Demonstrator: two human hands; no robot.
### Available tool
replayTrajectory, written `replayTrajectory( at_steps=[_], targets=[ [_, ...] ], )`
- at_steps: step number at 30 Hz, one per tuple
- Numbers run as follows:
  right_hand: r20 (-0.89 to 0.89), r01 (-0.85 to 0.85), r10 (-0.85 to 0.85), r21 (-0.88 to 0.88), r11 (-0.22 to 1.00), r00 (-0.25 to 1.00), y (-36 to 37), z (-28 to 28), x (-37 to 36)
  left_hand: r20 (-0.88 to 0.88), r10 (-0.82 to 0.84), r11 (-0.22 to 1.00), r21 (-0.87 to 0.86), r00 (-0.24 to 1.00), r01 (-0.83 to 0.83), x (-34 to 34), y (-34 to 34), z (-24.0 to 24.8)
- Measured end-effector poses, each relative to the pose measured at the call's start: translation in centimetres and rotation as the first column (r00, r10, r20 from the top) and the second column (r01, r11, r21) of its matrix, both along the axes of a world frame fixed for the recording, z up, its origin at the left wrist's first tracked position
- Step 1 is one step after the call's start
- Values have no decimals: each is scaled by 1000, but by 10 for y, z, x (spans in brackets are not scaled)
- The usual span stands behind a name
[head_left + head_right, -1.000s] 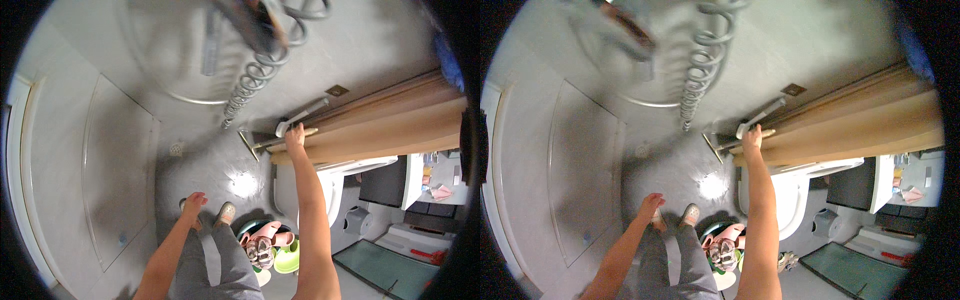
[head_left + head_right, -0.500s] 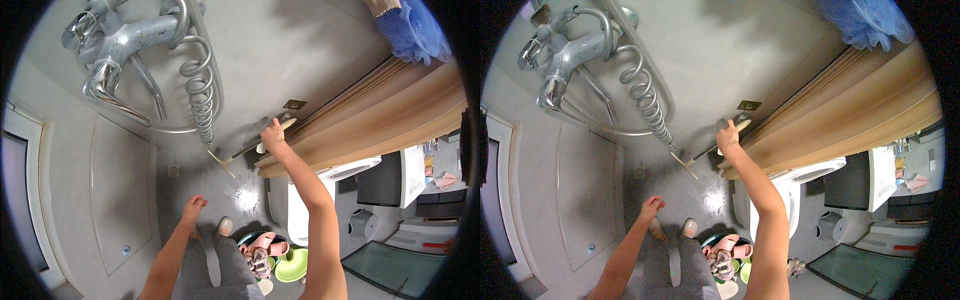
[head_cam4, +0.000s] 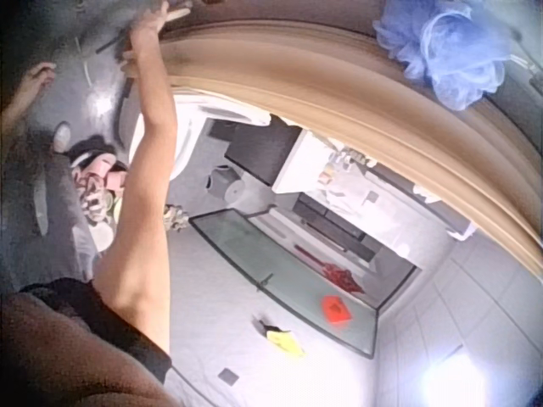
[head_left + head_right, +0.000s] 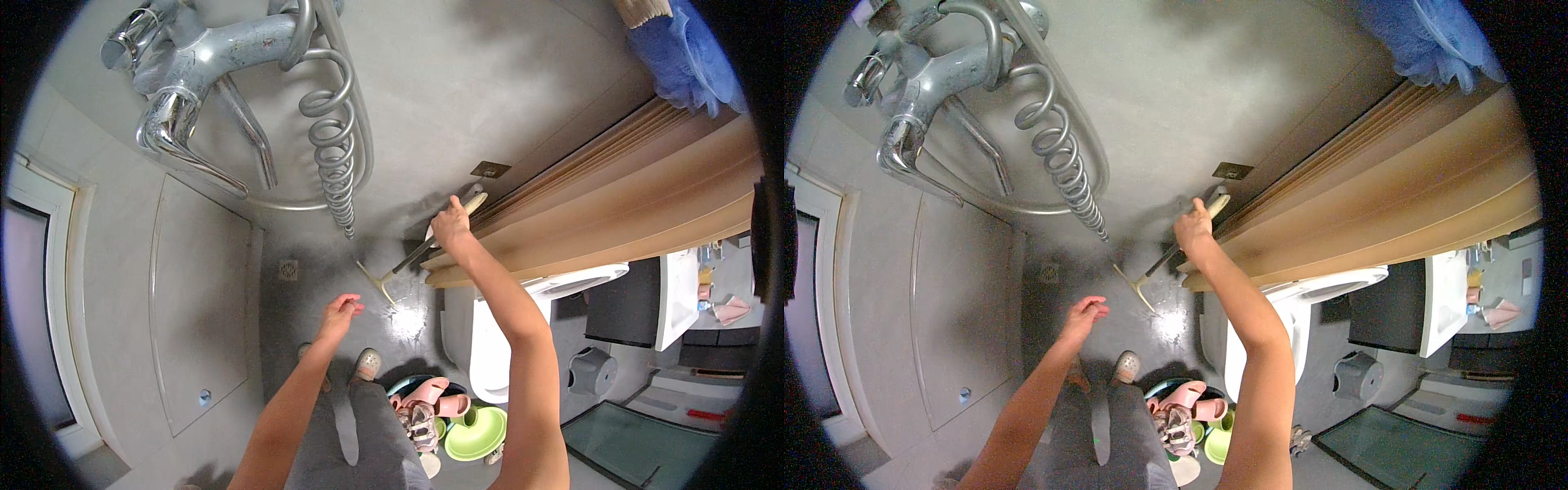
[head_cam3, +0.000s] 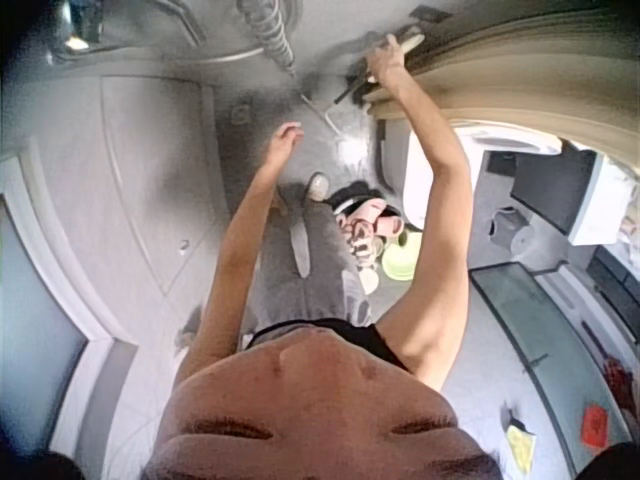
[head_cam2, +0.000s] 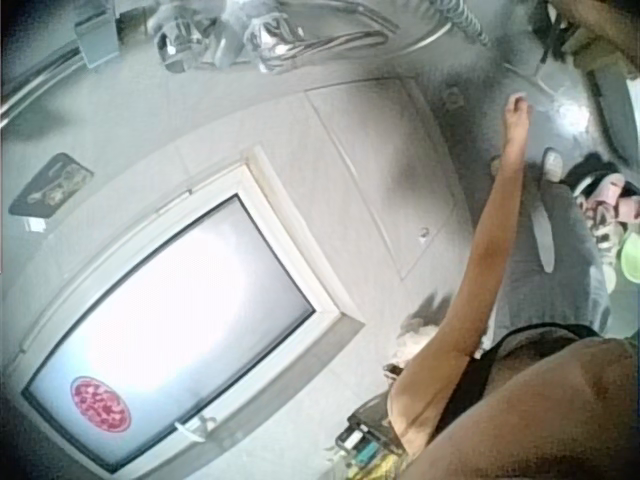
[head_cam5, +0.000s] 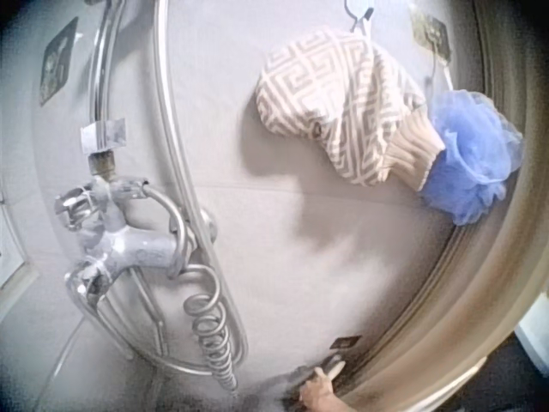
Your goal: The person washes sandals and insoles in a basin under the faucet, empties the water into the toilet, squeegees the bathroom floor, and organizes the washed sandals and slippers in a row against the wall.
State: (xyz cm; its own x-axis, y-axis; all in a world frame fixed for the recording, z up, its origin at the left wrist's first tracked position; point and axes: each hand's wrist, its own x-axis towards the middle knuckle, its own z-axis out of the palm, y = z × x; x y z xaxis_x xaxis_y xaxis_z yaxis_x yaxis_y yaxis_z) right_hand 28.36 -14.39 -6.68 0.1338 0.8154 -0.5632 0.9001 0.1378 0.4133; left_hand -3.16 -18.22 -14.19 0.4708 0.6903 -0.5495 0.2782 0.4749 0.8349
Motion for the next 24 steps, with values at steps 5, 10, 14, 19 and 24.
replayTrajectory(
  at_steps=[5,10,14,19,24],
  targets=[
    [2,-25,25,-72,997,1000,11,-11,5,11,-22,1000,17,1000,21,4,-3,1],
    [-33,-131,130,-34,991,991,11,-4,-1,-19,-79,997,14,997,79,0,-5,4],
    [-326,162,5,485,860,945,-30,-23,-35,-30,-175,983,-68,984,173,10,-15,16],
    [-804,811,-146,543,218,577,-127,-51,-105,-119,-469,883,-90,875,461,37,-23,14],
    [-958,927,-264,193,-323,107,-269,-78,-183,-83,-775,632,-90,626,770,79,-72,16]
  ],
)
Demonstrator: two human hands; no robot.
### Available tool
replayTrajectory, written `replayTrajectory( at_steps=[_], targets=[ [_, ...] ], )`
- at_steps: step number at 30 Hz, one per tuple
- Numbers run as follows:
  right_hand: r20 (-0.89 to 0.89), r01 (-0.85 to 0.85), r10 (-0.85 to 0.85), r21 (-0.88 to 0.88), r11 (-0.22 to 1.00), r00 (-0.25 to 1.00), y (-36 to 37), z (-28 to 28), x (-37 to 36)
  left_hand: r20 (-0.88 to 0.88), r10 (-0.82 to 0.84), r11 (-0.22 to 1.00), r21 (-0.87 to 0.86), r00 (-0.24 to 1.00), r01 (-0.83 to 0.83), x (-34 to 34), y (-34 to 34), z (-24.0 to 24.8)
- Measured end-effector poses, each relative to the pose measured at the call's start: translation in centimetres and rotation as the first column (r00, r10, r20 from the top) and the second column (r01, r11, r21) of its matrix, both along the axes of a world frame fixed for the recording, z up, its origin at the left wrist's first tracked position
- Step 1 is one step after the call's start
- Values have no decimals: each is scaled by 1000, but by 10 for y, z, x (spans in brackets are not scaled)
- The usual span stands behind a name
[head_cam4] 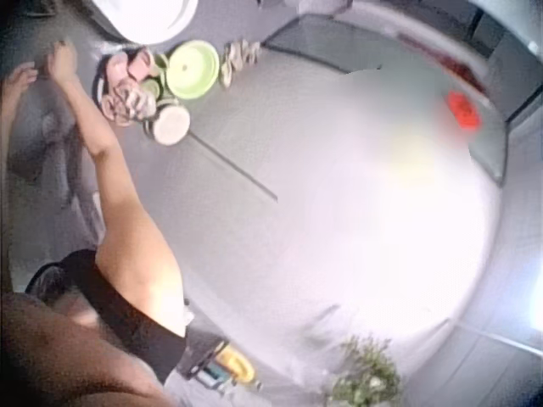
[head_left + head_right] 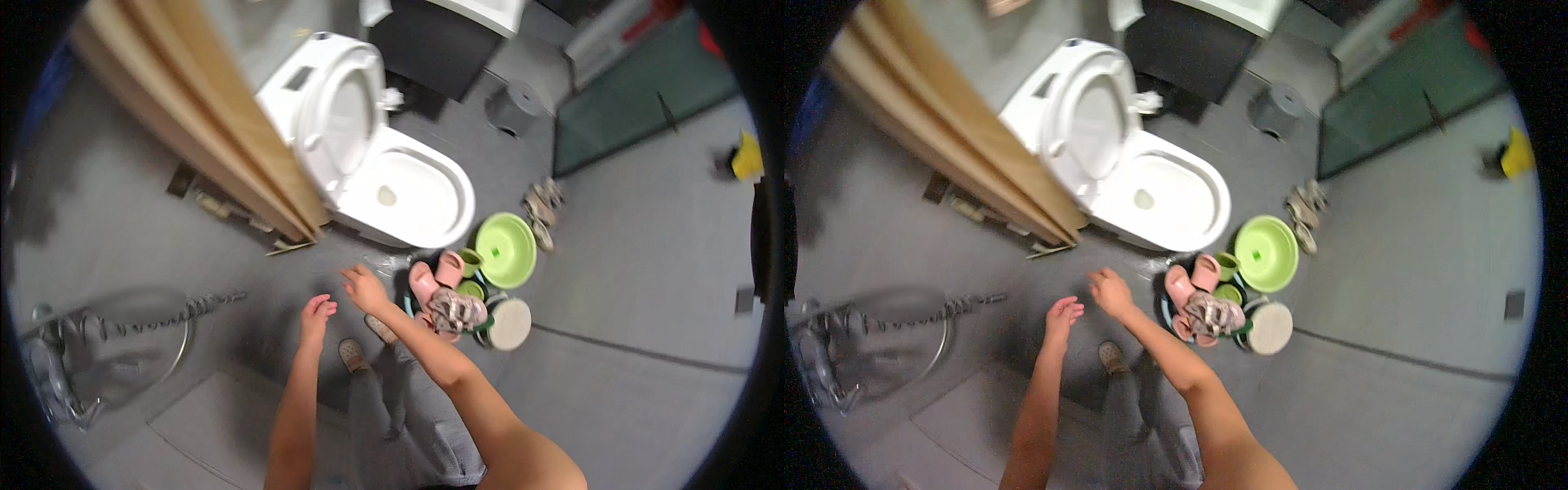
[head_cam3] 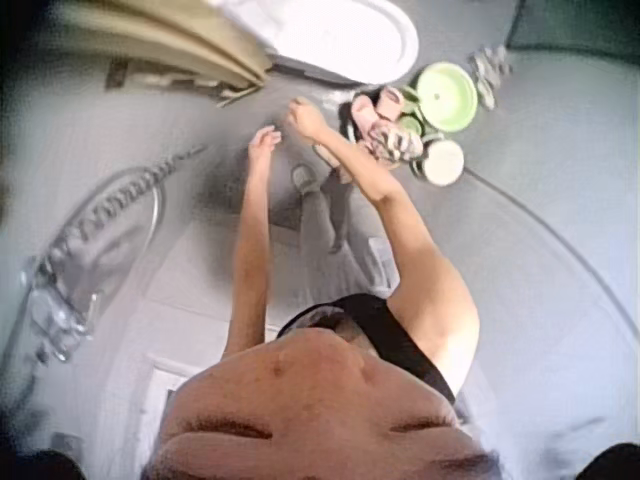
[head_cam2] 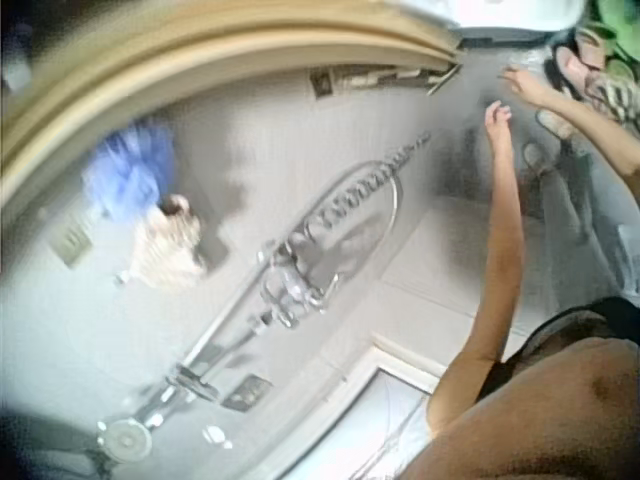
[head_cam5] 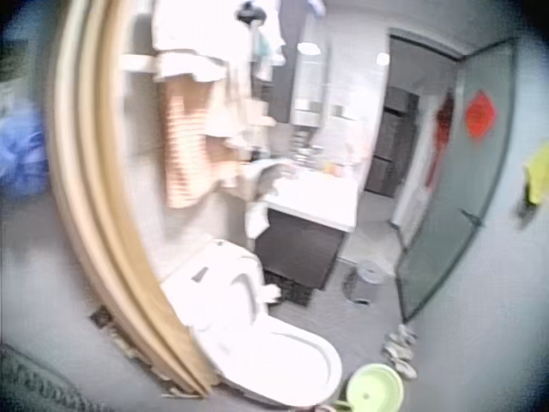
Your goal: The person washes sandals and insoles in a basin under the faucet, empties the water into the toilet, squeegees the bathroom floor, and organizes the washed sandals and slippers in a row against the wall.
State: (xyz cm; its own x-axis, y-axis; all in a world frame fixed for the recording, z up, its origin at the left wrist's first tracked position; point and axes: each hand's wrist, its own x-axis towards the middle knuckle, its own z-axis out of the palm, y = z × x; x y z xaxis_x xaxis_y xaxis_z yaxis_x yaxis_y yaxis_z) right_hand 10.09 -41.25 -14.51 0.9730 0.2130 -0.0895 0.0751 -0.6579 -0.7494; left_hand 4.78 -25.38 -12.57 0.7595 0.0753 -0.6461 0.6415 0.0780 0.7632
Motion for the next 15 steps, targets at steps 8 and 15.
replayTrajectory(
  at_steps=[8,15],
  targets=[
    [-137,709,-714,-90,700,687,-205,-55,-182,-2,-522,853,-15,853,522,10,-161,8],
    [-127,953,-962,-151,261,243,-291,-123,-301,10,-837,547,-53,548,836,-31,-300,-50]
  ],
)
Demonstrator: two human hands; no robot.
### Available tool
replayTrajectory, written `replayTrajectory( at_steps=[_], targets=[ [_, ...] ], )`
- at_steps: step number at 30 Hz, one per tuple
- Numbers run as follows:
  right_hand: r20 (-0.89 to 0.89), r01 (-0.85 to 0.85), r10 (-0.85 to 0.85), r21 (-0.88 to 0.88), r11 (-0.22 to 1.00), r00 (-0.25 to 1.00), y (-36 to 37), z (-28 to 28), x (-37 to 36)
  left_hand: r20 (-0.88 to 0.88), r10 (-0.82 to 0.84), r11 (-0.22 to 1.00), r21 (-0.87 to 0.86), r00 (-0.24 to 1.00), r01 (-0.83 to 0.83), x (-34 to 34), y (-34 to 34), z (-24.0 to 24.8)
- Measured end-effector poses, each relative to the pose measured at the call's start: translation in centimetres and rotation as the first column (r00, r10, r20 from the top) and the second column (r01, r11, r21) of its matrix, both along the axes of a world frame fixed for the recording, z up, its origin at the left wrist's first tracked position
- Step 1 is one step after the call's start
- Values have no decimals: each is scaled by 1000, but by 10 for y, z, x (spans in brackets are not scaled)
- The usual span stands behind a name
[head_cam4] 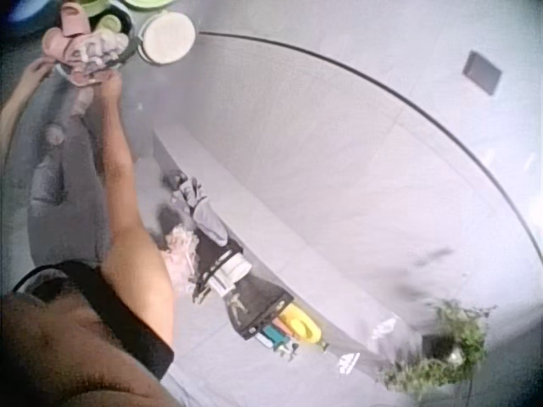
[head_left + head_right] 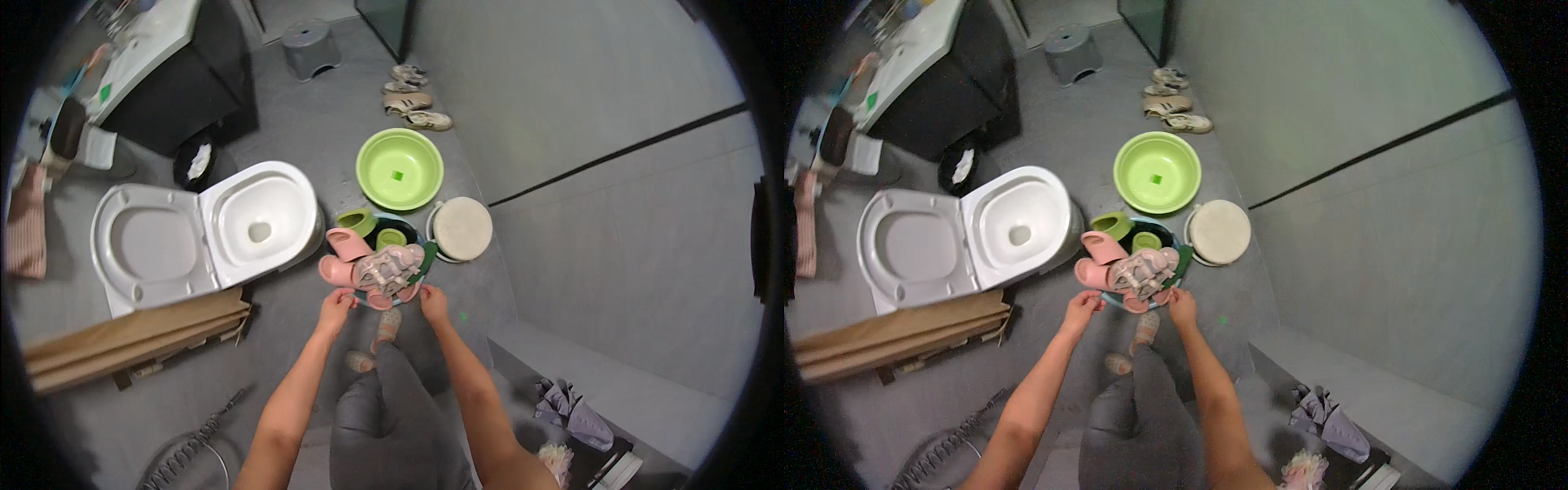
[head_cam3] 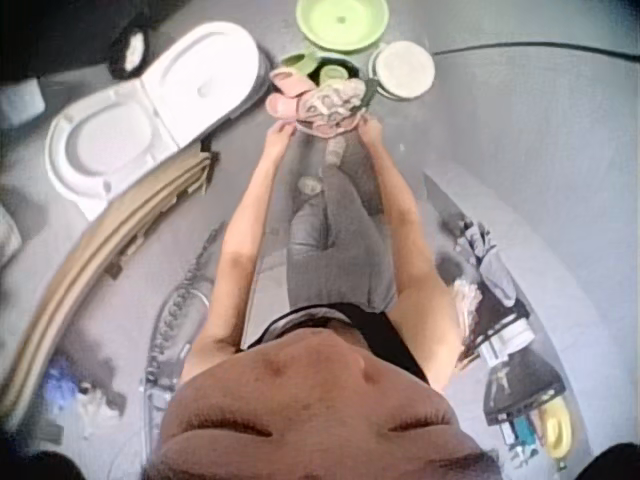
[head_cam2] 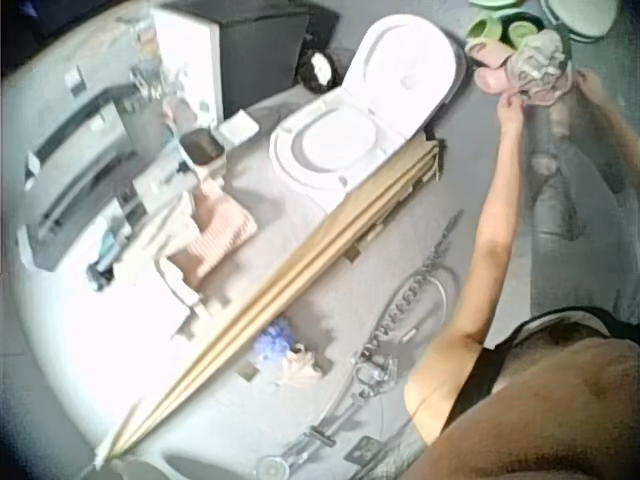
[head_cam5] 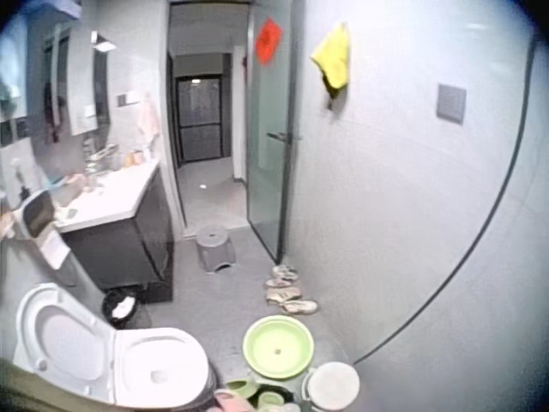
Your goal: The person washes sandals and insoles in a basin under the faucet, empties the water into the toilet, squeegees the bathroom floor, and organizes the washed sandals and slippers in a row against the wall.
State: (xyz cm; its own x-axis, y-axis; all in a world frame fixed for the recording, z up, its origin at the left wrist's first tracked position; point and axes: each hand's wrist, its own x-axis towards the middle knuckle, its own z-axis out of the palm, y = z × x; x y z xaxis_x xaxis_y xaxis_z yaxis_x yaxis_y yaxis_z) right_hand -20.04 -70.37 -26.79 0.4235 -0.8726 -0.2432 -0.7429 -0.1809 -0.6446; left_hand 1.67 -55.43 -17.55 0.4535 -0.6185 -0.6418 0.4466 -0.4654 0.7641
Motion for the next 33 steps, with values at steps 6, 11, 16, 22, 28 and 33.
replayTrajectory(
  at_steps=[6,11,16,22,28,33],
  targets=[
    [-362,-7,48,115,993,931,-81,-69,-29,-3,-187,976,115,982,186,-38,-88,-61],
    [-315,129,-60,202,971,947,-141,-122,5,31,-154,970,192,988,146,-20,-86,-111],
    [-305,553,-486,198,809,819,-154,-192,-27,86,-210,949,258,974,182,6,-84,-139],
    [-177,774,-799,434,461,575,-204,-262,-114,28,-161,986,-34,986,162,32,-182,-157],
    [198,631,-898,653,419,392,-186,-252,-71,401,-289,947,250,869,200,129,-275,-290],
    [293,524,-767,590,615,571,-197,-245,-80,24,-33,885,465,999,18,162,-329,-357]
  ],
)
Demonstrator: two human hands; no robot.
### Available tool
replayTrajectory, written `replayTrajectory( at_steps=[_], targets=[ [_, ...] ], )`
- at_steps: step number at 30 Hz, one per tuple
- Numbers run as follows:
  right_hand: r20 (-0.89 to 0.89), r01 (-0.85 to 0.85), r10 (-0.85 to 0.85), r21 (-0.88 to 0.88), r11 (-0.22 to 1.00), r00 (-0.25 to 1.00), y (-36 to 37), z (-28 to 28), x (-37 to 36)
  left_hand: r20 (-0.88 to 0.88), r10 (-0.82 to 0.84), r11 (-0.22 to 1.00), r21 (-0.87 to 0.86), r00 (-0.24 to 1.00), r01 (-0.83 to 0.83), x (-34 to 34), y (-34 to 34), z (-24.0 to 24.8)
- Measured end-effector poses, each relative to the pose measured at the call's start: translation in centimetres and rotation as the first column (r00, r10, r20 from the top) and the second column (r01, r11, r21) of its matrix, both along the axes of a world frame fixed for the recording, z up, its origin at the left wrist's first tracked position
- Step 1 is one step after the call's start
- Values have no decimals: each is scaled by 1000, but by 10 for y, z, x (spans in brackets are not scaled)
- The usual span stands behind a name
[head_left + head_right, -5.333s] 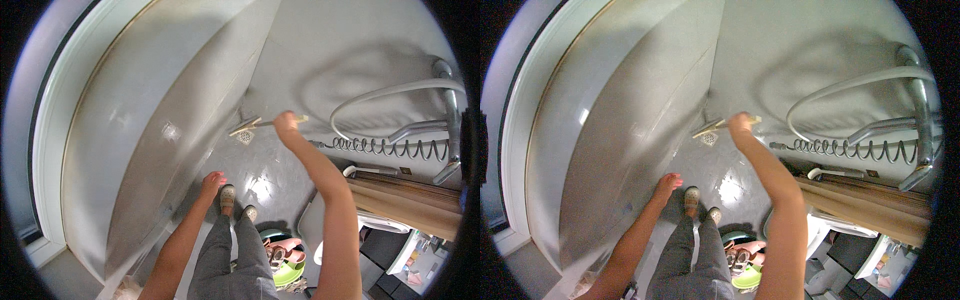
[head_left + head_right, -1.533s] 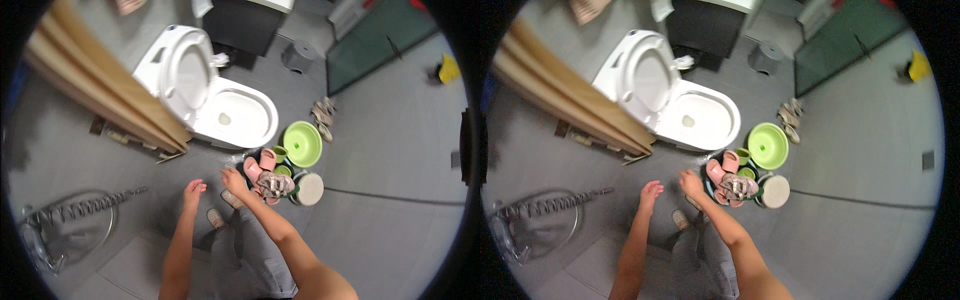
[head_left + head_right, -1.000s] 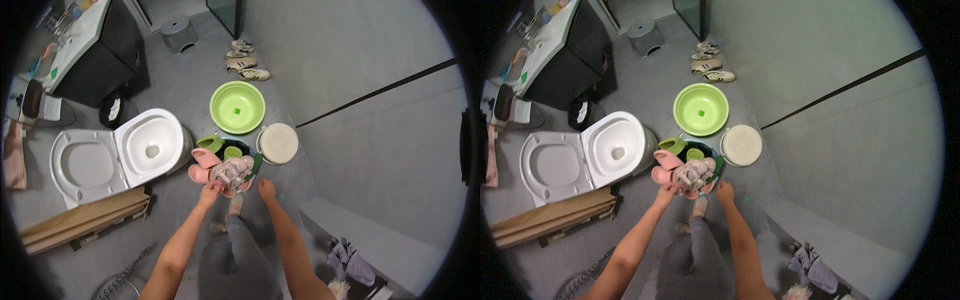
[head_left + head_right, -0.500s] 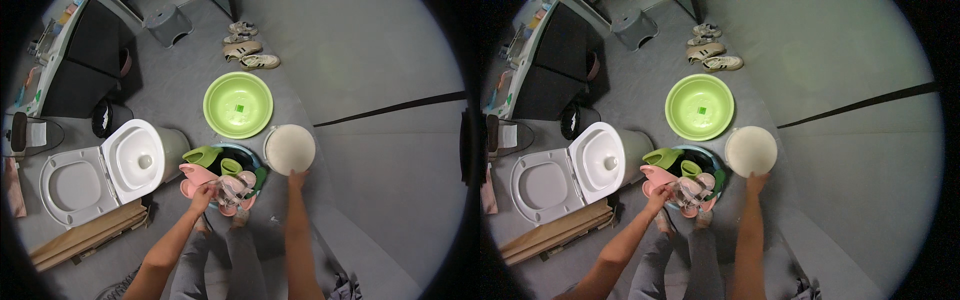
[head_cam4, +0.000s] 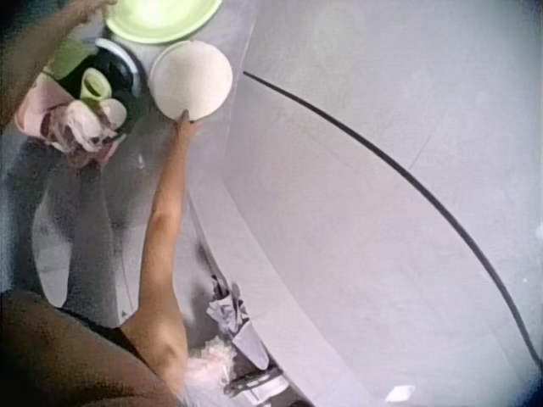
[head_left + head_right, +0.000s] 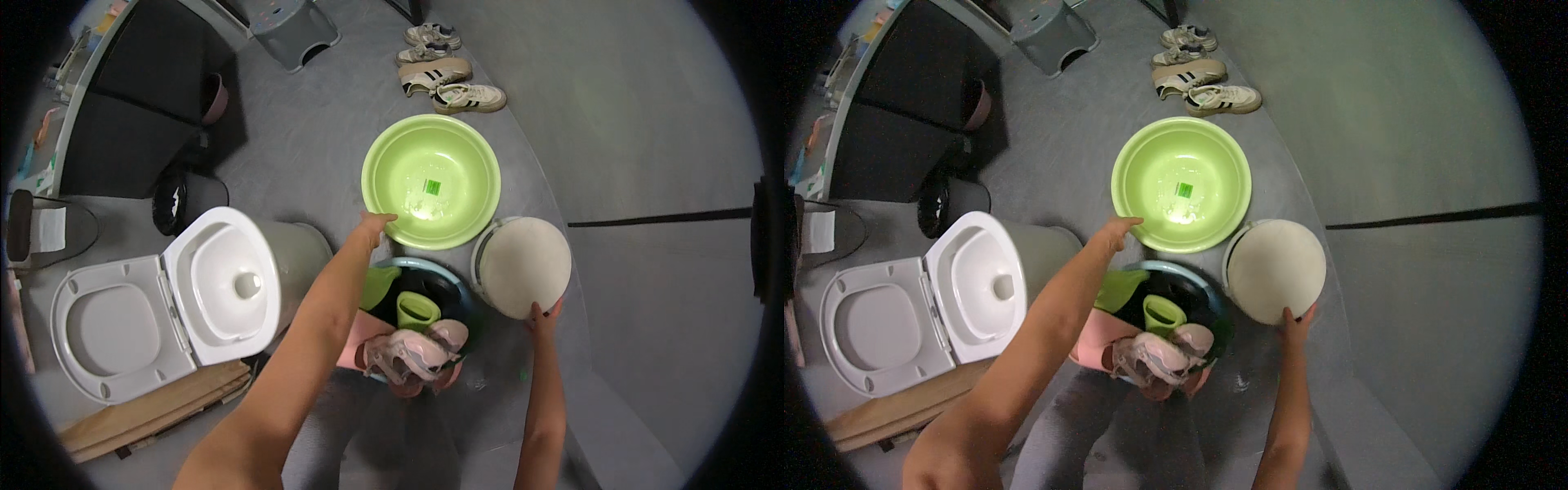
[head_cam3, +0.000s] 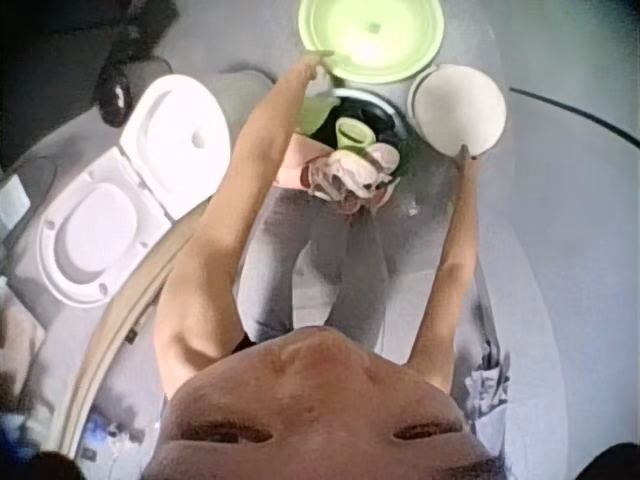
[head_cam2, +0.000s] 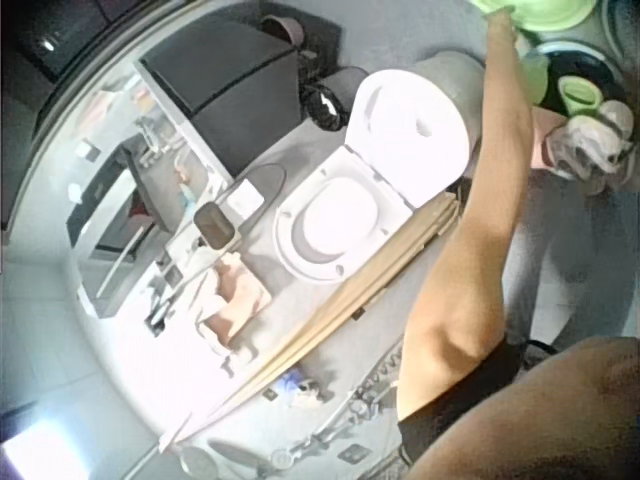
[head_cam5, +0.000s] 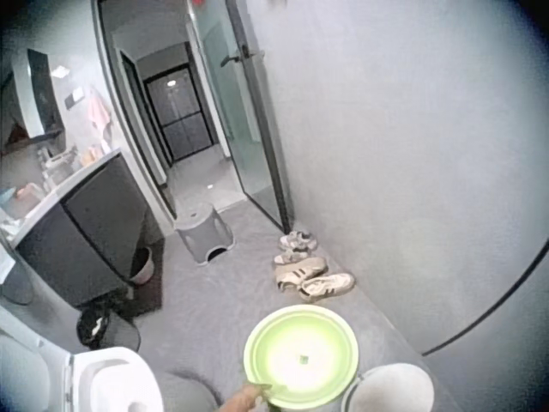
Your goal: The person washes sandals and insoles in a basin under the faucet, empties the water into the toilet, squeegees the bathroom floor, and organizes the washed sandals and slippers in a row against the wall.
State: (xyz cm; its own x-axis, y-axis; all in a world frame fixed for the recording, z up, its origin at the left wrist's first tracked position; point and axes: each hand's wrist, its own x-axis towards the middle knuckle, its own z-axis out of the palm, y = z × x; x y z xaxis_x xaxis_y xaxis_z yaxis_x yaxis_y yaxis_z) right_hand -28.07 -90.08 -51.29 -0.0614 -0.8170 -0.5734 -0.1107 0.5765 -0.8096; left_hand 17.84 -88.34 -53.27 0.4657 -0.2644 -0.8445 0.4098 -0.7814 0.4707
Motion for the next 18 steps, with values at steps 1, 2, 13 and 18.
replayTrajectory(
  at_steps=[1,2,13,18],
  targets=[
    [-75,39,-31,118,992,997,0,2,7,-10,0,1000,-5,1000,0,0,-2,-9],
    [-124,-29,32,24,999,992,-20,-11,-18,-147,59,997,-44,987,-67,-2,-23,-9],
    [-86,-279,285,78,957,955,-39,-32,245,137,494,806,-442,858,-393,169,38,160],
    [-47,-348,350,46,936,936,-88,2,327,-60,485,680,-602,872,-419,175,23,195]
  ],
)
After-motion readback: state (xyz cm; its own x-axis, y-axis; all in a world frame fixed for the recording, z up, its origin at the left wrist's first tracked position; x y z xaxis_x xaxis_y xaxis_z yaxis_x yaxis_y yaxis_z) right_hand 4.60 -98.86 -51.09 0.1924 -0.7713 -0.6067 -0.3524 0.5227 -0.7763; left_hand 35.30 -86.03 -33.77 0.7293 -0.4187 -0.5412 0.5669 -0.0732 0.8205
